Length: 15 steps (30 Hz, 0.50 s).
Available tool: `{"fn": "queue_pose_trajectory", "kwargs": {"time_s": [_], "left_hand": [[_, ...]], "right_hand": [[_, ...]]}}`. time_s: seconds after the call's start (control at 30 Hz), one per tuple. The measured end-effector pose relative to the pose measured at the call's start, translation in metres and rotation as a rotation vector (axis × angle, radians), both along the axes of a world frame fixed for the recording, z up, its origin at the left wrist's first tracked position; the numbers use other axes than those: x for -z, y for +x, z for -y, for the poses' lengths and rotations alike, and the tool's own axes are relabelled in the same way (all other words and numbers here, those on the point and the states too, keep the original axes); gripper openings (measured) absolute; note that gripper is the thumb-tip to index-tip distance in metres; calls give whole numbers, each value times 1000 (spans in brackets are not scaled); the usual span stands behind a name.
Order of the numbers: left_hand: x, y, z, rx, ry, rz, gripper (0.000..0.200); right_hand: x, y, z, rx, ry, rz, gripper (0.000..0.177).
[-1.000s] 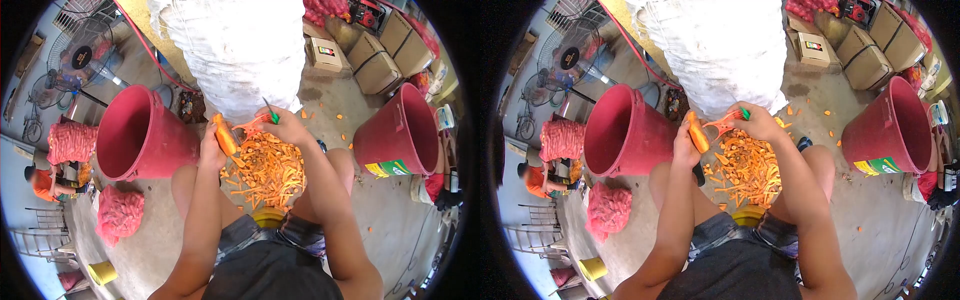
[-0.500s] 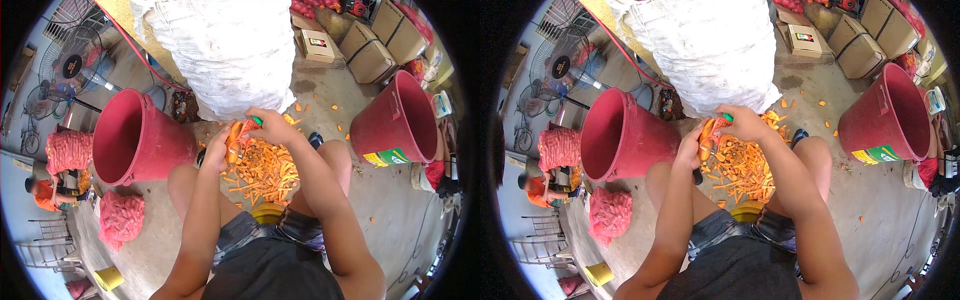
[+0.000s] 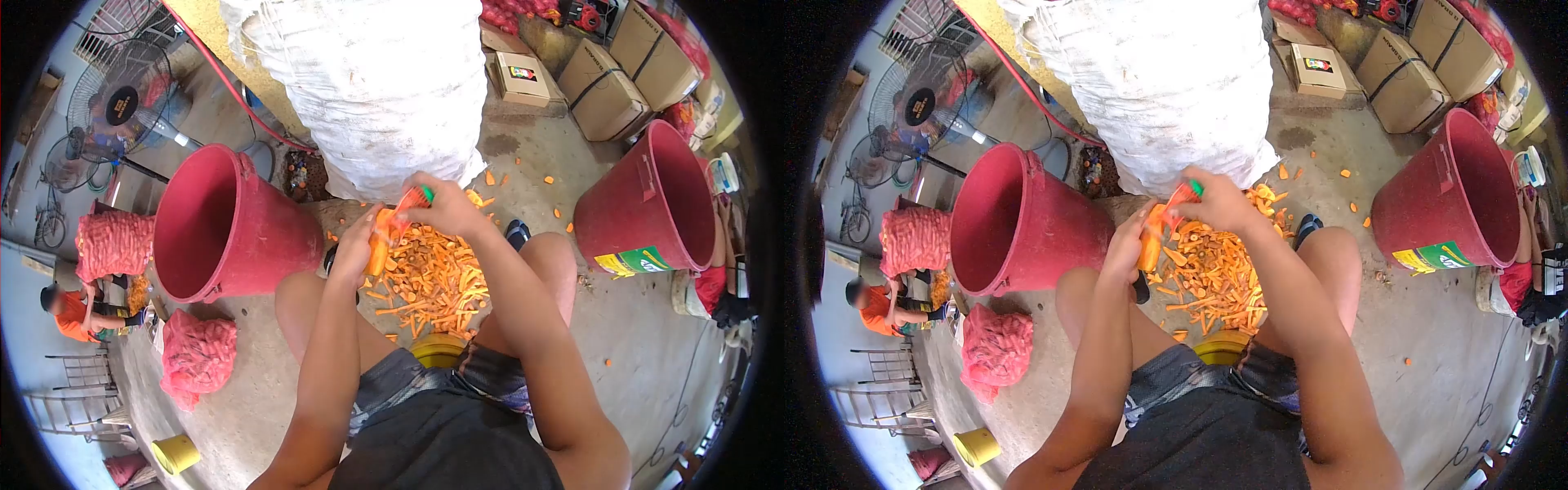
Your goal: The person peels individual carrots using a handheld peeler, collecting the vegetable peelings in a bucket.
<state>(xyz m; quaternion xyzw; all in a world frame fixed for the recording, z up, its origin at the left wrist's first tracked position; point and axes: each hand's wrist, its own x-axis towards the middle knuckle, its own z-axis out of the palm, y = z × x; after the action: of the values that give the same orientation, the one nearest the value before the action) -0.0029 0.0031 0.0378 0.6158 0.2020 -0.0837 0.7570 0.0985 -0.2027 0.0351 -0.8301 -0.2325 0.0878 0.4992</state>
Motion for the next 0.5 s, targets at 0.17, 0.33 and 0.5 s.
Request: {"fn": "queue_pose_trajectory", "kwargs": {"time_s": [0.17, 0.33, 0.5], "left_hand": [[-2, -2, -4, 90, 18, 6, 44], [-8, 2, -10, -17, -238, -131, 38], [22, 17, -2, -197, -568, -184, 41]], "right_hand": [[-11, 18, 20, 164, 18, -266, 49], [-1, 6, 8, 92, 43, -18, 55], [-18, -36, -8, -158, 65, 67, 53]]}}
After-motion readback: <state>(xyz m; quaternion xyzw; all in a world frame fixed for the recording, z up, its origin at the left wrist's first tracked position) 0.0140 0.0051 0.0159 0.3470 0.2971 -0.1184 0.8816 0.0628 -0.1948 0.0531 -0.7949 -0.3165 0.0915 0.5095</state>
